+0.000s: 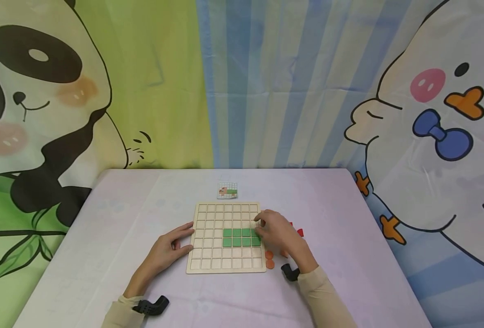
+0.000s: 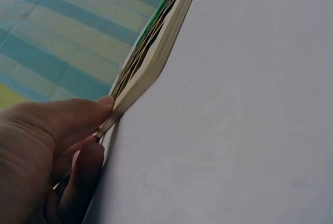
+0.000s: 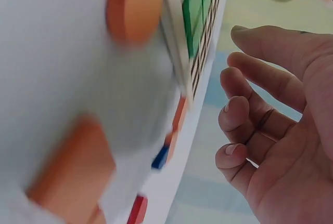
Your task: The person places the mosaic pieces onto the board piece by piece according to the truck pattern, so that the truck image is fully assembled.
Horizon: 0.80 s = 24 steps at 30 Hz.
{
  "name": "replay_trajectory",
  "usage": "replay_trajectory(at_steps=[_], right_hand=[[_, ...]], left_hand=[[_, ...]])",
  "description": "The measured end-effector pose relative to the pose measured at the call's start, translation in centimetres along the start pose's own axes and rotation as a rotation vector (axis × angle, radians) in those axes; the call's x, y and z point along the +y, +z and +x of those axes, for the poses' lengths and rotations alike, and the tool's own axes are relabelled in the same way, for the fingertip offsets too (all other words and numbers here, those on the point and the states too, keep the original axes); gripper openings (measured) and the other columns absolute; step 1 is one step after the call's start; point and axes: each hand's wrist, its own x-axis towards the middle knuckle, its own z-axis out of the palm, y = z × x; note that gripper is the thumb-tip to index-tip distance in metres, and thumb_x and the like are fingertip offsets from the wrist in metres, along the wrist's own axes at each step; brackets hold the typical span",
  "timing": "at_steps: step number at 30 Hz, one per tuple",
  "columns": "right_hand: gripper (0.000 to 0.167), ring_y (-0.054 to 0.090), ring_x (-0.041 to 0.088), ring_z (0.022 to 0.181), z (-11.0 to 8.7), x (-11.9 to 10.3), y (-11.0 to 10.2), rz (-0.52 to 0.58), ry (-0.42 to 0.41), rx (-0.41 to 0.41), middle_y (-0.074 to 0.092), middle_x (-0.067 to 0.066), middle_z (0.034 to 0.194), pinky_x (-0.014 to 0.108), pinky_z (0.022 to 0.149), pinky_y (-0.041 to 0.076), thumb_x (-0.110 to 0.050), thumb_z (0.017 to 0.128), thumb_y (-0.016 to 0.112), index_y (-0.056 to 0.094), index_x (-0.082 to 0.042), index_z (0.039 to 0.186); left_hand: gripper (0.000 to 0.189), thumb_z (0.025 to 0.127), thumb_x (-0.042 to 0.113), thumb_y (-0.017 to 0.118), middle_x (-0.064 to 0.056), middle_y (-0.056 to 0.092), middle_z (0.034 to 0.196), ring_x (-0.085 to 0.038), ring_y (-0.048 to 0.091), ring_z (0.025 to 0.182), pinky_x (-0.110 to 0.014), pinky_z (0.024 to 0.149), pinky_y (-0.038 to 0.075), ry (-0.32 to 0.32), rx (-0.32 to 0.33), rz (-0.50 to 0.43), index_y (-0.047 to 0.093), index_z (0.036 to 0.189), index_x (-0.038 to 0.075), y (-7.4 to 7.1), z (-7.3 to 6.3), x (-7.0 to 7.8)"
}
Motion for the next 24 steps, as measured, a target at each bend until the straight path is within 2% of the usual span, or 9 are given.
replay_trajectory(at_steps=[5,10,16,24], right_hand=[[0.025,0.053,0.009,0.074,0.5,2.2,-1.0,0.001,0.012,0.02,0.069,0.0,0.09,0.025,0.066,0.047,-0.015,0.096,0.079,0.077,-0.004,0.118],[0.024,0.056,0.012,0.076,1.1,3.5,-1.6,-0.011,0.045,-0.004,0.069,0.002,0.089,0.028,0.068,0.05,-0.014,0.096,0.079,0.077,-0.003,0.116],[0.021,0.058,0.014,0.079,2.1,4.3,-1.8,-0.019,0.1,-0.047,0.069,0.004,0.09,0.03,0.07,0.051,-0.013,0.097,0.077,0.077,-0.003,0.115],[0.024,0.056,0.015,0.078,2.8,5.2,-1.6,-0.017,0.119,-0.069,0.069,0.003,0.089,0.031,0.071,0.048,-0.016,0.097,0.077,0.077,-0.005,0.119]], left_hand=[[0.052,0.088,0.016,0.087,-0.006,0.06,0.157,0.001,0.047,0.064,-0.02,0.06,0.043,-0.003,-0.005,0.0,0.071,0.137,0.008,0.0,-0.1,0.0],[0.052,0.088,0.017,0.086,-0.005,0.06,0.157,0.001,0.046,0.064,-0.02,0.06,0.043,-0.002,-0.001,0.001,0.071,0.138,0.008,0.0,-0.2,0.1],[0.052,0.088,0.018,0.087,-0.009,0.061,0.156,0.001,0.045,0.063,-0.02,0.059,0.042,0.025,0.018,0.013,0.071,0.137,0.006,0.0,-0.2,0.1],[0.052,0.089,0.02,0.087,-0.002,0.06,0.157,-0.001,0.045,0.062,-0.02,0.059,0.04,-0.021,-0.011,0.016,0.071,0.138,0.01,-0.1,0.0,0.2]])
